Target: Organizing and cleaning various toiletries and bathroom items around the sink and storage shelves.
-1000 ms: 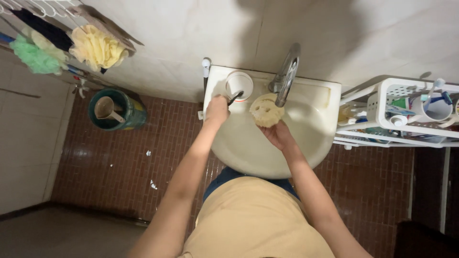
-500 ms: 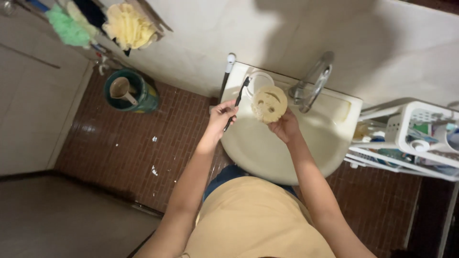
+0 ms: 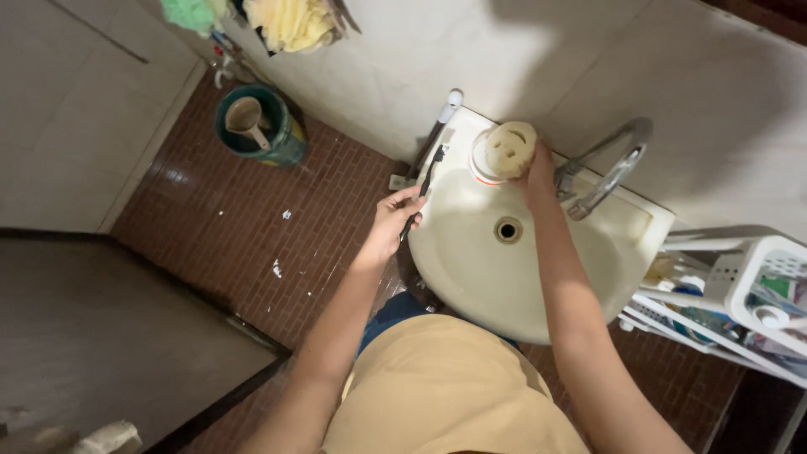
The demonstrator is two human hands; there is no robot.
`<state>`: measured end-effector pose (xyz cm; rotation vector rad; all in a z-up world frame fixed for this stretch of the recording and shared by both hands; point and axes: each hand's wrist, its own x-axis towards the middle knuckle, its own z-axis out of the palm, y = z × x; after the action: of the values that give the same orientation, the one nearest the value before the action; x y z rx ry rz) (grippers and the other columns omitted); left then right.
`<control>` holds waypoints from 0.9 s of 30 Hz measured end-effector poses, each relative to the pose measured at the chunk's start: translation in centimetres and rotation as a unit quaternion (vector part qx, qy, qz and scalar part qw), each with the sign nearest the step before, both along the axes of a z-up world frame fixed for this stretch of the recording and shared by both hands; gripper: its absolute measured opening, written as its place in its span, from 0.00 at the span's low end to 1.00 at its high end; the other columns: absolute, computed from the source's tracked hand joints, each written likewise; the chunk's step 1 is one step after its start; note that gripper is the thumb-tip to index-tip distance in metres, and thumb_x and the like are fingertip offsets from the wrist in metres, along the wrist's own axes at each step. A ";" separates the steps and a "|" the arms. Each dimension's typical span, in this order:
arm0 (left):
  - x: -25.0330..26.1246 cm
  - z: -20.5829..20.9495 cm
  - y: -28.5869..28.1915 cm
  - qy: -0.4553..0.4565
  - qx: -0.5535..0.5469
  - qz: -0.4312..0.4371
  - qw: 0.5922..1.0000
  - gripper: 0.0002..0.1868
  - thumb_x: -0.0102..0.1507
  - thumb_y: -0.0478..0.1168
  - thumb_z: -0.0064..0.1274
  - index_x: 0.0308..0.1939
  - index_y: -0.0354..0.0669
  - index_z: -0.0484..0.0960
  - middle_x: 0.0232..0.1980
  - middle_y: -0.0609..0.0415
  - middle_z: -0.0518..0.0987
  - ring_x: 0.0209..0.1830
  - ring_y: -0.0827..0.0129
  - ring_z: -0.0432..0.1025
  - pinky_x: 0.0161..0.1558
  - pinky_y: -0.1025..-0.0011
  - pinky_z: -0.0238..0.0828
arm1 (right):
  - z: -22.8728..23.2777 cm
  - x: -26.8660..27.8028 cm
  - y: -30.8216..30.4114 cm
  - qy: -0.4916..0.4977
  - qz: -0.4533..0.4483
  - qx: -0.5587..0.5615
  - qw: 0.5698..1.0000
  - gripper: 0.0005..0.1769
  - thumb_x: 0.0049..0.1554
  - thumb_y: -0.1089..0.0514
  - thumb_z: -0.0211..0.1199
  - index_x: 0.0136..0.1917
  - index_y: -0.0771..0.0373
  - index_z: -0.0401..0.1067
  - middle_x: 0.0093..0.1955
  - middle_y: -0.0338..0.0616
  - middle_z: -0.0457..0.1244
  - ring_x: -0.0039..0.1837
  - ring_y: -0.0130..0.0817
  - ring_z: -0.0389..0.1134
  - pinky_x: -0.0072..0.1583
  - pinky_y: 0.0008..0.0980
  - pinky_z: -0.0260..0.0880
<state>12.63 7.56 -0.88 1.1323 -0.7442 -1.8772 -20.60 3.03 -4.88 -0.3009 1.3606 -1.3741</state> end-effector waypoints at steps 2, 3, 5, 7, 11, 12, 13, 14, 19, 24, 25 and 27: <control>0.3 -0.4 0.6 -0.003 0.002 0.008 1.000 0.19 0.63 0.31 0.60 0.58 0.32 0.82 0.29 0.59 0.76 0.23 0.77 0.70 0.23 0.79 0.64 | 1.6 1.0 -0.2 0.077 0.016 0.034 0.996 0.31 0.66 0.37 0.43 0.75 0.52 0.53 0.71 0.43 0.58 0.68 0.39 0.65 0.61 0.47 0.70; 0.5 -0.6 0.9 -0.005 0.004 0.011 1.000 0.18 0.63 0.31 0.60 0.57 0.32 0.82 0.29 0.58 0.76 0.24 0.77 0.71 0.24 0.79 0.65 | 2.4 1.5 -0.3 0.155 0.026 0.067 0.985 0.30 0.65 0.37 0.43 0.75 0.50 0.50 0.70 0.42 0.56 0.67 0.39 0.63 0.60 0.47 0.70; 0.8 -0.9 1.2 -0.007 0.014 0.018 1.000 0.18 0.62 0.31 0.61 0.57 0.33 0.82 0.29 0.59 0.76 0.23 0.77 0.71 0.23 0.78 0.64 | -7.6 -2.3 -0.7 0.289 0.040 0.007 0.957 0.28 0.69 0.39 0.43 0.74 0.58 0.53 0.69 0.51 0.59 0.67 0.47 0.64 0.64 0.47 0.67; 1.0 -1.0 1.7 -0.009 0.025 0.023 0.999 0.18 0.62 0.31 0.61 0.56 0.34 0.83 0.29 0.59 0.76 0.23 0.76 0.71 0.23 0.78 0.64 | -11.0 -2.9 -2.6 0.416 0.051 -0.054 0.907 0.28 0.74 0.41 0.44 0.73 0.65 0.56 0.67 0.61 0.61 0.68 0.54 0.64 0.67 0.48 0.63; 1.2 -1.6 2.2 0.003 0.004 0.016 1.000 0.17 0.63 0.32 0.61 0.56 0.33 0.83 0.29 0.59 0.77 0.24 0.77 0.70 0.24 0.79 0.64 | -7.9 -1.6 -2.3 0.478 0.087 -0.055 0.872 0.26 0.74 0.43 0.42 0.70 0.69 0.56 0.66 0.67 0.60 0.67 0.61 0.62 0.67 0.50 0.61; 1.1 -2.0 2.2 0.005 0.000 0.015 1.000 0.17 0.63 0.31 0.61 0.56 0.33 0.83 0.30 0.58 0.78 0.25 0.77 0.70 0.24 0.79 0.64 | -7.1 -1.4 -2.2 0.506 0.105 -0.018 0.856 0.26 0.74 0.44 0.41 0.70 0.69 0.58 0.65 0.67 0.61 0.68 0.63 0.62 0.67 0.51 0.61; 1.1 -1.6 2.2 0.006 0.000 0.016 1.000 0.17 0.63 0.31 0.61 0.56 0.33 0.83 0.30 0.58 0.78 0.25 0.77 0.70 0.24 0.79 0.64 | -5.9 -1.4 -1.8 0.506 0.105 -0.018 0.856 0.26 0.74 0.44 0.41 0.70 0.69 0.58 0.65 0.67 0.61 0.68 0.63 0.62 0.67 0.51 0.61; 0.9 -1.2 2.2 0.001 0.009 0.013 1.000 0.17 0.63 0.31 0.61 0.56 0.33 0.83 0.29 0.59 0.77 0.24 0.77 0.70 0.24 0.79 0.64 | -4.7 -1.5 -1.2 0.603 0.130 -0.016 0.787 0.22 0.75 0.46 0.44 0.68 0.66 0.62 0.67 0.66 0.61 0.69 0.61 0.62 0.70 0.51 0.61; 0.2 -0.6 2.4 0.011 0.006 -0.002 1.000 0.17 0.63 0.31 0.61 0.56 0.33 0.83 0.29 0.59 0.76 0.24 0.78 0.70 0.24 0.80 0.63 | -4.9 -4.0 -1.3 0.726 0.192 0.076 0.656 0.18 0.78 0.46 0.50 0.63 0.63 0.68 0.71 0.59 0.62 0.72 0.53 0.60 0.74 0.46 0.58; -0.2 -0.6 2.3 0.012 0.009 -0.017 1.000 0.18 0.63 0.31 0.61 0.57 0.32 0.83 0.28 0.60 0.74 0.23 0.78 0.69 0.24 0.80 0.64 | 7.1 1.7 -0.3 0.611 0.351 -0.020 0.709 0.77 0.30 0.46 0.83 0.82 0.64 0.41 0.81 0.59 0.43 0.82 0.56 0.43 0.77 0.49 0.46; -0.2 -0.6 2.4 0.012 0.009 -0.016 1.000 0.18 0.63 0.31 0.61 0.57 0.32 0.83 0.28 0.60 0.74 0.23 0.78 0.69 0.24 0.80 0.64 | 6.3 1.4 -0.4 0.611 0.352 -0.021 0.709 0.77 0.30 0.46 0.83 0.82 0.64 0.41 0.81 0.59 0.43 0.82 0.56 0.43 0.77 0.49 0.46; -0.1 -0.4 2.3 -0.002 0.010 -0.020 1.000 0.18 0.63 0.31 0.61 0.57 0.33 0.82 0.28 0.60 0.75 0.23 0.78 0.69 0.24 0.80 0.64 | 5.1 1.1 -1.2 0.589 0.363 -0.062 0.720 0.81 0.27 0.47 0.82 0.84 0.61 0.39 0.82 0.59 0.44 0.83 0.58 0.43 0.80 0.49 0.47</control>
<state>12.52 9.85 -1.23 1.1415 -0.7561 -1.9202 -19.53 1.83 0.18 -1.8337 1.7854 -0.4796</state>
